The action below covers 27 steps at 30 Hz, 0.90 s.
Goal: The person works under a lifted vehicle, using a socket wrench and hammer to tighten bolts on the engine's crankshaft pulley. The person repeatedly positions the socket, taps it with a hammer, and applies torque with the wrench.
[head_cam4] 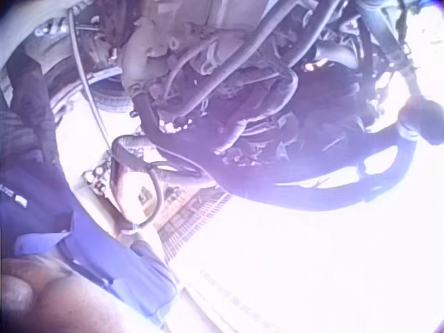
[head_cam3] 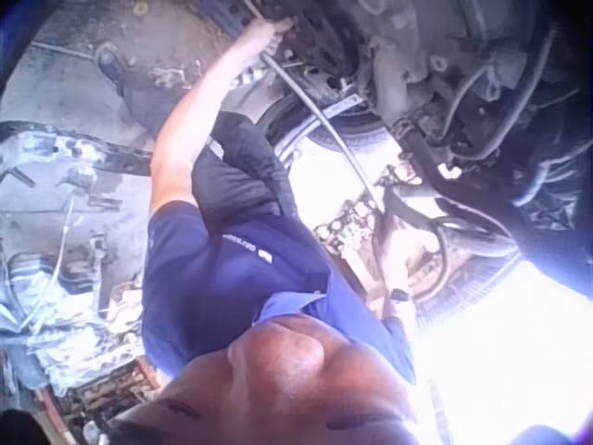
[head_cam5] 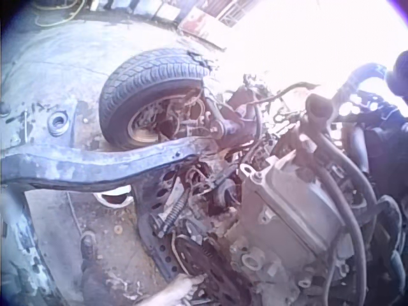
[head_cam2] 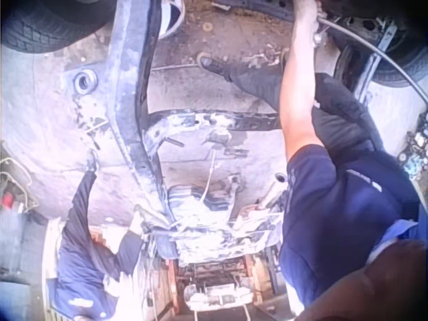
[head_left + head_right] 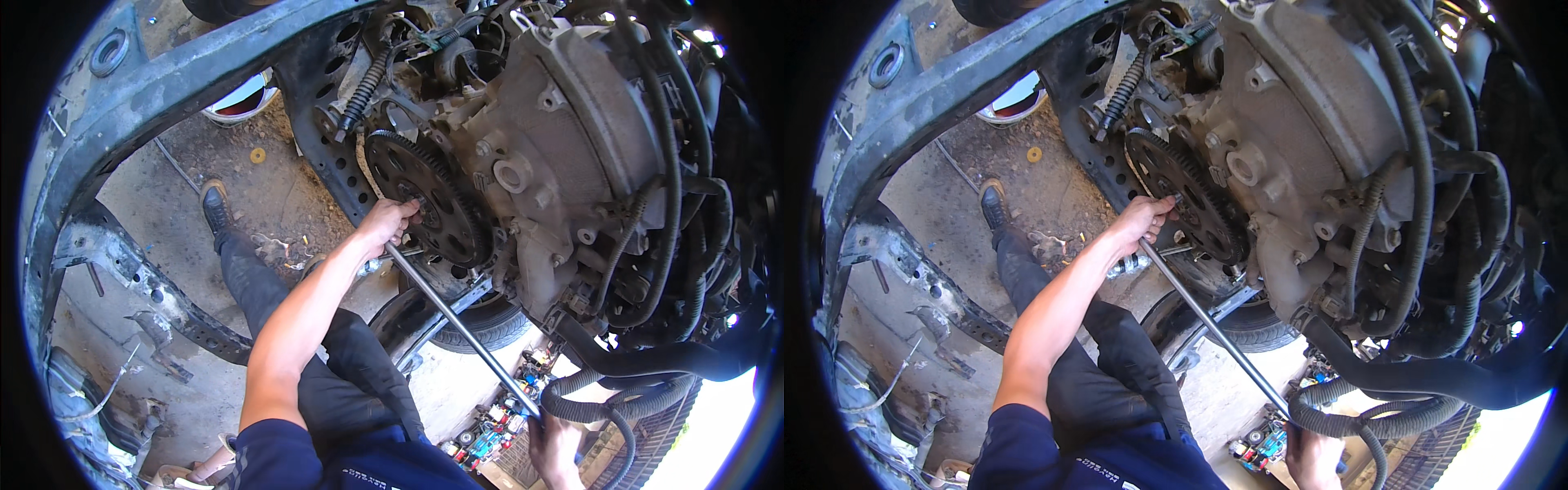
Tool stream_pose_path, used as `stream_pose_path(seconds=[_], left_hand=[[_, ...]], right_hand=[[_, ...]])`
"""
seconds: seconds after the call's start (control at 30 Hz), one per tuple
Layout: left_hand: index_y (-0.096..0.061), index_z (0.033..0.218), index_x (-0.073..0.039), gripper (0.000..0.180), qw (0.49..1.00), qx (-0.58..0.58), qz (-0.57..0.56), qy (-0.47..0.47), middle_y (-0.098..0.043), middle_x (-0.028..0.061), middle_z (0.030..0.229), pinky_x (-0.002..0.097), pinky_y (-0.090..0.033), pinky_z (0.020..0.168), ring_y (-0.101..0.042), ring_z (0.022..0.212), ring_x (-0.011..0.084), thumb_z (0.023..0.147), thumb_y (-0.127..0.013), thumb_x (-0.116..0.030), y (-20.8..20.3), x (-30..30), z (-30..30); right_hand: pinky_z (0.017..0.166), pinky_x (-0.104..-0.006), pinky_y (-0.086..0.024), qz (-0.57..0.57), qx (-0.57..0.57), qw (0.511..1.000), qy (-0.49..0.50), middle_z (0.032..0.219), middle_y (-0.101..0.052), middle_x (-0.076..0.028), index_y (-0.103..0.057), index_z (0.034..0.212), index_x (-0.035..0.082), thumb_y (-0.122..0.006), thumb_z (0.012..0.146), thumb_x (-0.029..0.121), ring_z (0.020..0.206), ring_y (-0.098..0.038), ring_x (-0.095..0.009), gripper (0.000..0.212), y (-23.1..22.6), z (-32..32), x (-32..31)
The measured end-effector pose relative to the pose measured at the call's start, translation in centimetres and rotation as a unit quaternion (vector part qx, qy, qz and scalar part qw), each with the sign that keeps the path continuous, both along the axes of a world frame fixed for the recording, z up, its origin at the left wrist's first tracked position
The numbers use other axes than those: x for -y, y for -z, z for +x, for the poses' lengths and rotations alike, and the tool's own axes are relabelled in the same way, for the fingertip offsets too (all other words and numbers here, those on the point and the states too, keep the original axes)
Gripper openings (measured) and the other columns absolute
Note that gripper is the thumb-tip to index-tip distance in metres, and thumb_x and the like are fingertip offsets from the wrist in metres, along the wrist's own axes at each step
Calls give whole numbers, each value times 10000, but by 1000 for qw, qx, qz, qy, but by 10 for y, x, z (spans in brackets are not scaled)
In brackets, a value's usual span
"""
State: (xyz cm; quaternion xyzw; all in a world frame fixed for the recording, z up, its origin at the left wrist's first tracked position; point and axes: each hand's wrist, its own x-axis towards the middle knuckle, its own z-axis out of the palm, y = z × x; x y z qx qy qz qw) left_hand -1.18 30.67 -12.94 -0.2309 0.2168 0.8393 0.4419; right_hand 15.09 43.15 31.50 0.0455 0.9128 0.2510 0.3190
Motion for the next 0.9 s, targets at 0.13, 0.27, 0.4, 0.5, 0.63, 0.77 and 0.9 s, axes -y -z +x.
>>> stream_pose_path(seconds=[0.13, 0.27, 0.4, 0.5, 0.63, 0.77, 0.9], left_hand=[[-642, 850, -45, 383, 999, 32, 9, 11, -310, -127, 586, 227, -186, 440, -238, 471, 22, 1021, -605, -386, 0, -4, -2], [-645, 854, -58, 372, 998, 27, -55, 22, -318, -127, 591, 231, -183, 452, -232, 474, 27, 1018, -610, -390, -5, -7, -1], [-643, 835, -69, 421, 994, 22, -97, 38, -341, -112, 594, 247, -190, 463, -250, 481, 39, 988, -637, -461, -6, -8, -1], [-637, 821, -67, 437, 993, 26, -114, 33, -358, -97, 602, 253, -206, 472, -257, 490, 53, 972, -654, -477, -6, -8, -4], [-620, 797, -79, 426, 990, 29, -129, 47, -357, -87, 619, 251, -212, 475, -262, 508, 57, 959, -672, -470, -12, -9, -6], [-608, 803, -72, 437, 988, 26, -139, 55, -353, -87, 623, 248, -214, 473, -260, 508, 56, 951, -680, -477, -15, -6, -7], [-610, 820, -62, 438, 989, 44, -129, 57, -341, -91, 614, 239, -197, 455, -239, 486, 52, 953, -681, -473, -15, -6, -8]], right_hand=[[704, -483, -519, -46, 47, 998, 25, 852, -670, -202, -659, 1149, 11, -708, 853, 89, 761, -661, -399, 309, -23, -27, 4], [714, -486, -514, 54, 86, 991, 88, 861, -684, -194, -694, 1039, 45, -731, 869, 197, 792, -659, -401, 230, 22, -8, -41], [731, -489, -551, -93, -30, 990, 97, 872, -722, -191, -744, 942, 62, -693, 890, 253, 830, -712, -392, 205, 28, 7, -62], [754, -511, -545, -135, -48, 982, 120, 874, -717, -200, -731, 947, 46, -652, 871, 205, 846, -697, -420, 193, 26, 7, -58], [740, -490, -553, -80, -24, 976, 204, 848, -712, -212, -730, 944, 47, -631, 824, 176, 801, -702, -394, 202, 28, 4, -56], [722, -489, -546, -59, -4, 981, 186, 838, -710, -186, -739, 931, 69, -633, 814, 179, 784, -697, -373, 193, 32, 15, -74], [686, -486, -536, -123, -43, 983, 131, 704, -623, -166, -691, 835, 42, -651, 827, 192, 648, -614, -360, 156, 42, 38, -99]])
